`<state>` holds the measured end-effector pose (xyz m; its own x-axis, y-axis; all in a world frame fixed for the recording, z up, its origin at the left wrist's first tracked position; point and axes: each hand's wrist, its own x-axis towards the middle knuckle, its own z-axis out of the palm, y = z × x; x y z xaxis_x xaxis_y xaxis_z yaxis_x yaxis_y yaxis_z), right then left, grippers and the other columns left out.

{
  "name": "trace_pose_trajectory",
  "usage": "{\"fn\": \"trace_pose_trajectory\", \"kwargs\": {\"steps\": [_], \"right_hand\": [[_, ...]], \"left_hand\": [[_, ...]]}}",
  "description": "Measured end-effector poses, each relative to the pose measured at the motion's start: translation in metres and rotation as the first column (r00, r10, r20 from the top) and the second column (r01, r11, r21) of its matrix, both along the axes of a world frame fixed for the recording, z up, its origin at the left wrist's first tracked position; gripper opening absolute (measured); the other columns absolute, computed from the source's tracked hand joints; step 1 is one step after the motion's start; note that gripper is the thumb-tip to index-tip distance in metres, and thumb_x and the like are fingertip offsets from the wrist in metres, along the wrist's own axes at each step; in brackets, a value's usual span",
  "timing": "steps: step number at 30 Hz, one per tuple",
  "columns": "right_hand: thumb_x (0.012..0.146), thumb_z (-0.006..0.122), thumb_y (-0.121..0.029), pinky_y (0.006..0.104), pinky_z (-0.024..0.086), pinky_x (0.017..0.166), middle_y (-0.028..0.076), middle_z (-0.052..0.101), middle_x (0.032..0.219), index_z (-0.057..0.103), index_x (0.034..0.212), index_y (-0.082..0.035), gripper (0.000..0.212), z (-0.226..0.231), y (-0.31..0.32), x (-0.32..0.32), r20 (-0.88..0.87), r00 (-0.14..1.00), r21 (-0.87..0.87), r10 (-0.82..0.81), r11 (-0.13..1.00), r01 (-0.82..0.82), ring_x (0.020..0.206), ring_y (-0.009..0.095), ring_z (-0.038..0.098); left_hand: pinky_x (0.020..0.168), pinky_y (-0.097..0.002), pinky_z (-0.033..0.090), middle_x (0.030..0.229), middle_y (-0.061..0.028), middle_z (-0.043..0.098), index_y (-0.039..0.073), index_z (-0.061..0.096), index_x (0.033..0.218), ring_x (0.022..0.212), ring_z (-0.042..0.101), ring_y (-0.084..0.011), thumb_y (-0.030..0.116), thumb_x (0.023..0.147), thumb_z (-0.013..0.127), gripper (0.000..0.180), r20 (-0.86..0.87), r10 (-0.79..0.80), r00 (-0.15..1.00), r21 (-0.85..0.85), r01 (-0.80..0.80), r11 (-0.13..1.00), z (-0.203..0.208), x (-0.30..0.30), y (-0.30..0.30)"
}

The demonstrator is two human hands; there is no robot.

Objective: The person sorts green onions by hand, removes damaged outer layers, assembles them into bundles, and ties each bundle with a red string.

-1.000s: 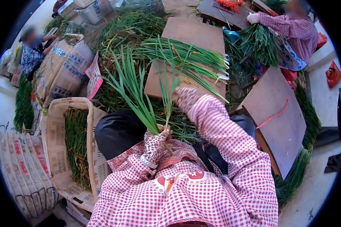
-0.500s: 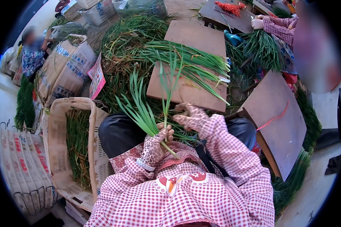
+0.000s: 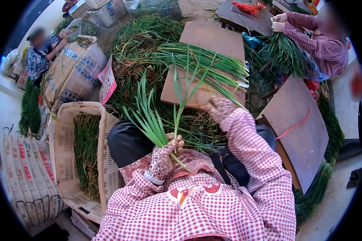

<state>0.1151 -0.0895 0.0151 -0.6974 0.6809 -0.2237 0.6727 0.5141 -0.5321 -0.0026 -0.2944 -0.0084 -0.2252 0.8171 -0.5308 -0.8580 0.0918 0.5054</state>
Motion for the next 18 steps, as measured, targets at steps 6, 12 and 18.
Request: {"fn": "trace_pose_trajectory", "kwargs": {"steps": [6,12,18], "right_hand": [[0.088,0.046,-0.037,0.039,0.043,0.089,0.018,0.059,0.11,0.053,0.115,-0.004,0.043,0.014,-0.016,0.079,0.263,0.946,-0.088,0.189,0.981,-0.172,0.1,0.029,0.057],[0.085,0.048,-0.05,0.0349,0.048,0.076,0.013,0.063,0.098,0.052,0.118,-0.003,0.057,0.021,-0.046,0.035,0.131,0.987,-0.636,-0.091,0.756,0.154,0.087,0.023,0.061],[0.086,0.06,-0.025,0.0199,0.037,0.046,-0.001,0.057,0.07,0.058,0.106,-0.007,0.027,-0.031,-0.061,0.014,-0.089,0.785,-0.922,-0.612,0.349,0.168,0.051,0.006,0.044]], "left_hand": [[0.071,-0.0221,0.053,0.104,-0.007,0.052,0.004,0.045,0.115,0.086,0.054,-0.0142,0.007,0.089,0.05,0.026,0.308,-0.021,0.951,0.198,-0.043,0.979,-0.008,-0.012,0.005],[0.068,-0.0236,0.053,0.099,-0.0058,0.055,0.007,0.048,0.11,0.083,0.057,-0.015,0.011,0.088,0.053,0.023,0.16,-0.153,0.975,0.088,0.14,0.986,-0.01,0.011,0.021],[0.065,-0.0263,0.05,0.099,-0.0094,0.057,0.003,0.046,0.112,0.082,0.058,-0.0188,0.009,0.087,0.054,0.027,0.133,-0.124,0.983,0.098,0.112,0.989,-0.027,0.021,0.019]]}}
